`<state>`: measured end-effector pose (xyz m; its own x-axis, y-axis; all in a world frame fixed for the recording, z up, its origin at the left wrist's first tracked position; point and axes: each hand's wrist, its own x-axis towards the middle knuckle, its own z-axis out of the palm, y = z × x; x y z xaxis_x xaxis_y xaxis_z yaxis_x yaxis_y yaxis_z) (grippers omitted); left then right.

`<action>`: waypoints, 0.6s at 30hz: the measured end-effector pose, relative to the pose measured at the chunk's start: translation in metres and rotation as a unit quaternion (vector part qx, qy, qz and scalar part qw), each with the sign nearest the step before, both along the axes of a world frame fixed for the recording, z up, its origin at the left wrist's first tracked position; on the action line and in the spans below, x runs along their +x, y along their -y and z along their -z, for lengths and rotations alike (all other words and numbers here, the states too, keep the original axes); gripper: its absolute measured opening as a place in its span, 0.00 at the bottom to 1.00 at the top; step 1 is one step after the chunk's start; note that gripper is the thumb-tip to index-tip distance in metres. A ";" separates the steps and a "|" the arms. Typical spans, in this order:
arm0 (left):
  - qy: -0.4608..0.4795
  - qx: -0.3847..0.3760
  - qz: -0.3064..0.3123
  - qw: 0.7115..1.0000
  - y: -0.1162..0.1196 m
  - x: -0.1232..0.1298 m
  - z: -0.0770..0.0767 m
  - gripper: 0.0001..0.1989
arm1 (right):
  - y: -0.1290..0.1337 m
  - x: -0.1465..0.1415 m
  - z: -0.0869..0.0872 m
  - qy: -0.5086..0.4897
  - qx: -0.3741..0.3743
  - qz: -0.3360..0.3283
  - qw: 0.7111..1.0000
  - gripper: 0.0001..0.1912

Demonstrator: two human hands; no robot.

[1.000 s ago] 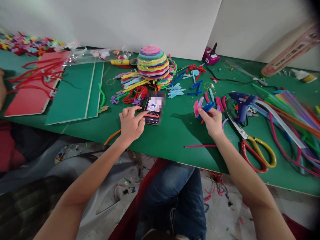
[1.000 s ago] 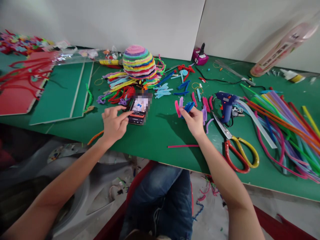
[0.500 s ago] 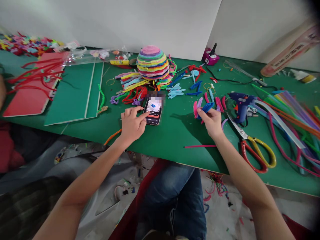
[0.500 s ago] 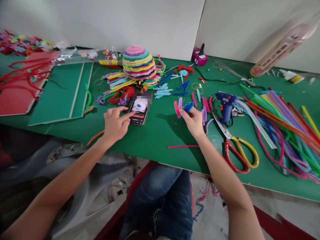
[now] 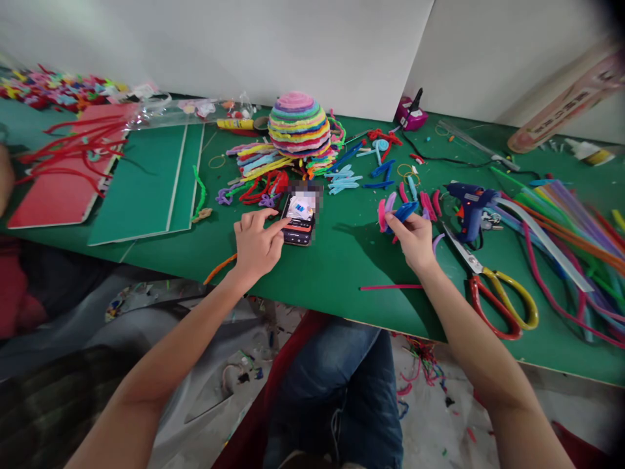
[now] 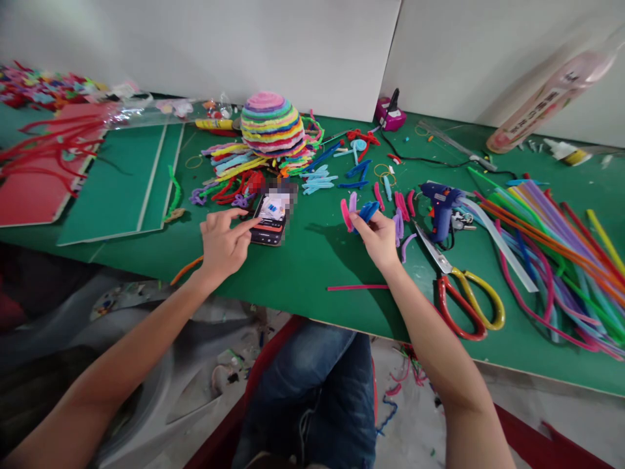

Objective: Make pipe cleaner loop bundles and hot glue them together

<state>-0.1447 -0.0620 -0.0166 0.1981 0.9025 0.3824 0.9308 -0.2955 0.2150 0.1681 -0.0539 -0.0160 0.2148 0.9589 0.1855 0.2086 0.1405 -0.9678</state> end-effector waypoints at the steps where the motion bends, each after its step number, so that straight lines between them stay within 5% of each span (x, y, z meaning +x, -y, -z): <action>1: 0.001 0.001 0.001 1.000 0.000 0.000 0.000 0.20 | 0.000 0.000 0.000 0.002 -0.001 0.000 1.000 0.13; 18: -0.001 -0.012 -0.005 1.000 0.001 0.001 -0.001 0.20 | 0.001 0.000 0.000 0.001 0.007 -0.005 1.000 0.17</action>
<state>-0.1438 -0.0626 -0.0152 0.1903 0.9129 0.3612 0.9338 -0.2819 0.2204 0.1676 -0.0547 -0.0161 0.2044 0.9585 0.1988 0.2089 0.1557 -0.9655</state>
